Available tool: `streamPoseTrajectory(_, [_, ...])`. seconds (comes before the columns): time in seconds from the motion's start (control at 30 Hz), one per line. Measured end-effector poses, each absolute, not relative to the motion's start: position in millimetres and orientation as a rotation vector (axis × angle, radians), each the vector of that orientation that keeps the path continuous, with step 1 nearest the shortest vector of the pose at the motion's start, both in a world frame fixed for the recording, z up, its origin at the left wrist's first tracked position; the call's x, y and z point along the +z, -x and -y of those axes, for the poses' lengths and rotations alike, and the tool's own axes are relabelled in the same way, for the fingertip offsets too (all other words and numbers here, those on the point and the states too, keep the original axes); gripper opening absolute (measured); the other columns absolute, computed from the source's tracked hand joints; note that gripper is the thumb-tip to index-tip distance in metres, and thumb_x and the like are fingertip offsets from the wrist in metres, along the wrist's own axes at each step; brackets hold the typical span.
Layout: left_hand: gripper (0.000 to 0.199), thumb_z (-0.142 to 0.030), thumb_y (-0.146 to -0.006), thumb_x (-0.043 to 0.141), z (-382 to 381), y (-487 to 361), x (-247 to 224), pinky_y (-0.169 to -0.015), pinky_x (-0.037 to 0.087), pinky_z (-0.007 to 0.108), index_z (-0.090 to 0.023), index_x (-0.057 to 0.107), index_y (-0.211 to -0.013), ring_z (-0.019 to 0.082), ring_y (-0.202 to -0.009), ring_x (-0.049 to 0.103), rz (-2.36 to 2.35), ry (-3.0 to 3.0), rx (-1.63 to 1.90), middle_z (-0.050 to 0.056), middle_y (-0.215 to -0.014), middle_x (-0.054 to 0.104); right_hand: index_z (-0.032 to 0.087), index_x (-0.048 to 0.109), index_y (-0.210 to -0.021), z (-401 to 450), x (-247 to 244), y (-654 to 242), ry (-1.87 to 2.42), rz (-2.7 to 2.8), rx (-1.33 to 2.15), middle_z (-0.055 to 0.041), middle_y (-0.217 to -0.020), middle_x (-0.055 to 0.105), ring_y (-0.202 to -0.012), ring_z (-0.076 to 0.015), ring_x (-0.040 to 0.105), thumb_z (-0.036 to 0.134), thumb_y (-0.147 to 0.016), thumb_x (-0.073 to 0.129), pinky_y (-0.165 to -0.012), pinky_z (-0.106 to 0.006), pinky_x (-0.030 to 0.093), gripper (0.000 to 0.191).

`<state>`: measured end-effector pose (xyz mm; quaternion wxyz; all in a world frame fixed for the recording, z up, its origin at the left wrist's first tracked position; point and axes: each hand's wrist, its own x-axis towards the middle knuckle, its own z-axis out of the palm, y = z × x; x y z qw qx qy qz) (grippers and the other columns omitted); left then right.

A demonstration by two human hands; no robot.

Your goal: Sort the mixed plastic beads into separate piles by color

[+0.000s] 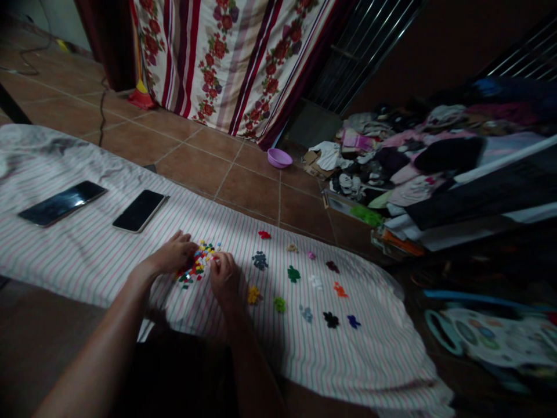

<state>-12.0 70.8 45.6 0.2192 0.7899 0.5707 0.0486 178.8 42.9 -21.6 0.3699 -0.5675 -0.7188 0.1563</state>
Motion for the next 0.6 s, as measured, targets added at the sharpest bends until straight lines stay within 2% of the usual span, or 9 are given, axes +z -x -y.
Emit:
streamPoseTrajectory(0.2, [0.038,-0.014,-0.085,0.040,-73.5,8.4,41.8,-0.120,0.021,0.046,-0.017,0.070,-0.109,0.024,-0.114,0.055,-1.589,-2.191,0.112,0.013,-0.111,0.065,0.025,0.066,-0.102,-43.6,-16.6,-182.6,1.437,1.826,0.467,-0.0072,-0.104,0.071,-0.096,-0.0195,0.068,0.026,-0.094,0.044,-0.087,-0.031,0.054,0.024])
streamPoseTrajectory(0.4, [0.037,-0.012,-0.084,0.039,-74.4,8.9,40.1,-0.119,0.023,0.047,-0.018,0.069,-0.104,0.023,-0.114,0.054,-1.621,-2.193,0.121,0.012,-0.111,0.065,0.026,0.068,-0.103,-46.7,-10.4,-188.1,1.479,1.667,0.627,-0.0059,-0.108,0.073,-0.100,-0.0202,0.070,0.031,-0.093,0.047,-0.090,-0.032,0.054,0.024])
streamPoseTrajectory(0.6, [0.034,-0.013,-0.085,0.037,-74.4,8.3,40.8,-0.116,0.027,0.045,-0.017,0.069,-0.097,0.024,-0.108,0.053,-1.570,-2.183,0.148,0.012,-0.100,0.065,0.025,0.067,-0.106,-51.1,-11.6,-191.4,1.532,1.537,0.787,-0.0042,-0.094,0.076,-0.081,-0.0184,0.072,0.038,-0.095,0.041,-0.077,-0.030,0.056,0.031])
